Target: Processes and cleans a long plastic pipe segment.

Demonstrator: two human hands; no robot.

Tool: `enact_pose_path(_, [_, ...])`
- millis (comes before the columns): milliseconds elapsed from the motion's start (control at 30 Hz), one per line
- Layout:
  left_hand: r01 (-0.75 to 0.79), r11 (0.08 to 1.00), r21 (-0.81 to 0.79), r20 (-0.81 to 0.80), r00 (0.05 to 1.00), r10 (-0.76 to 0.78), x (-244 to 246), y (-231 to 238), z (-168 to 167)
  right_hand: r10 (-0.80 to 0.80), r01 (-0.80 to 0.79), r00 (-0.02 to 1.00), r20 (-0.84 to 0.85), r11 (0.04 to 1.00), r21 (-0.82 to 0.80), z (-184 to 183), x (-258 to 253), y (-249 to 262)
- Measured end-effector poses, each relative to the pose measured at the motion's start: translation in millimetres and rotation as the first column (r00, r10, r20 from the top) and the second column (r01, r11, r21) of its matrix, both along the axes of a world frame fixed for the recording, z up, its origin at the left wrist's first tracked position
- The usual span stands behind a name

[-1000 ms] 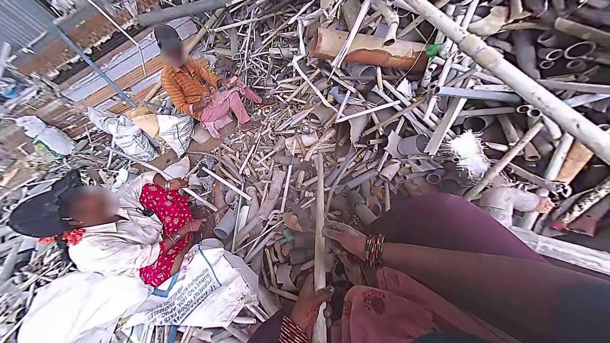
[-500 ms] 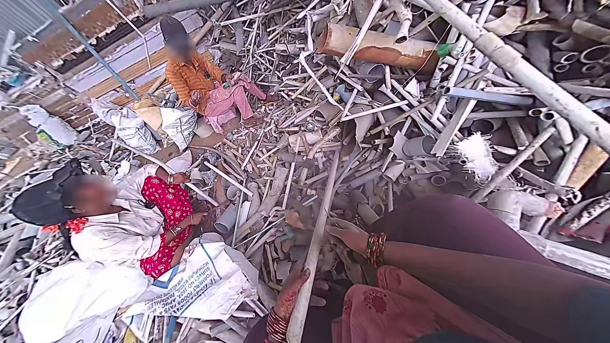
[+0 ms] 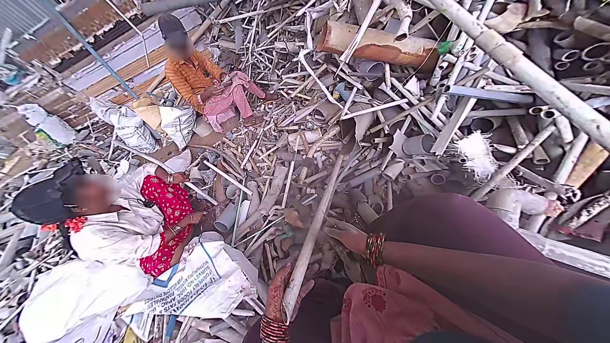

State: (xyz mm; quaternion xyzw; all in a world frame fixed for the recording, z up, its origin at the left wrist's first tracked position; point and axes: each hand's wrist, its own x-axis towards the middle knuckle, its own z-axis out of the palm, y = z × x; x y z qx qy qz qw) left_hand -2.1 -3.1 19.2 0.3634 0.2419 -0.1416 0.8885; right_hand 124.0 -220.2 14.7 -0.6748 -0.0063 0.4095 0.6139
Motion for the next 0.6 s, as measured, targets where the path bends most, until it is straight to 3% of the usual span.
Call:
enact_pose_path(133, [-0.179, 0.983, 0.03, -0.056, 0.982, 0.18, -4.2, -8.8, 11.7, 0.02, -0.02, 1.0, 0.009, 1.0, 0.002, -2.4, 0.8, -0.4])
enact_pose_path(300, [-0.328, 0.935, -0.136, 0.005, 0.943, 0.332, -9.2, -20.7, 22.2, 0.014, -0.014, 1.0, 0.021, 1.0, 0.014, -6.3, 2.6, -1.3])
enact_pose_path(400, [-0.341, 0.918, -0.201, 0.02, 0.936, 0.352, -10.6, -25.7, 24.6, -0.029, 0.029, 1.0, 0.007, 1.0, -0.002, -7.4, 6.0, -1.3])
enact_pose_path(500, [-0.308, 0.934, -0.179, 0.002, 0.95, 0.313, -12.5, -28.4, 24.5, 0.038, 0.0, 0.969, 0.243, 0.988, -0.153, -3.3, 12.8, -4.9])
enact_pose_path(600, [-0.319, 0.946, -0.064, -0.049, 0.947, 0.316, -9.8, -30.4, 24.1, 0.225, -0.059, 0.813, 0.537, 0.949, -0.309, -6.9, 24.3, -10.3])
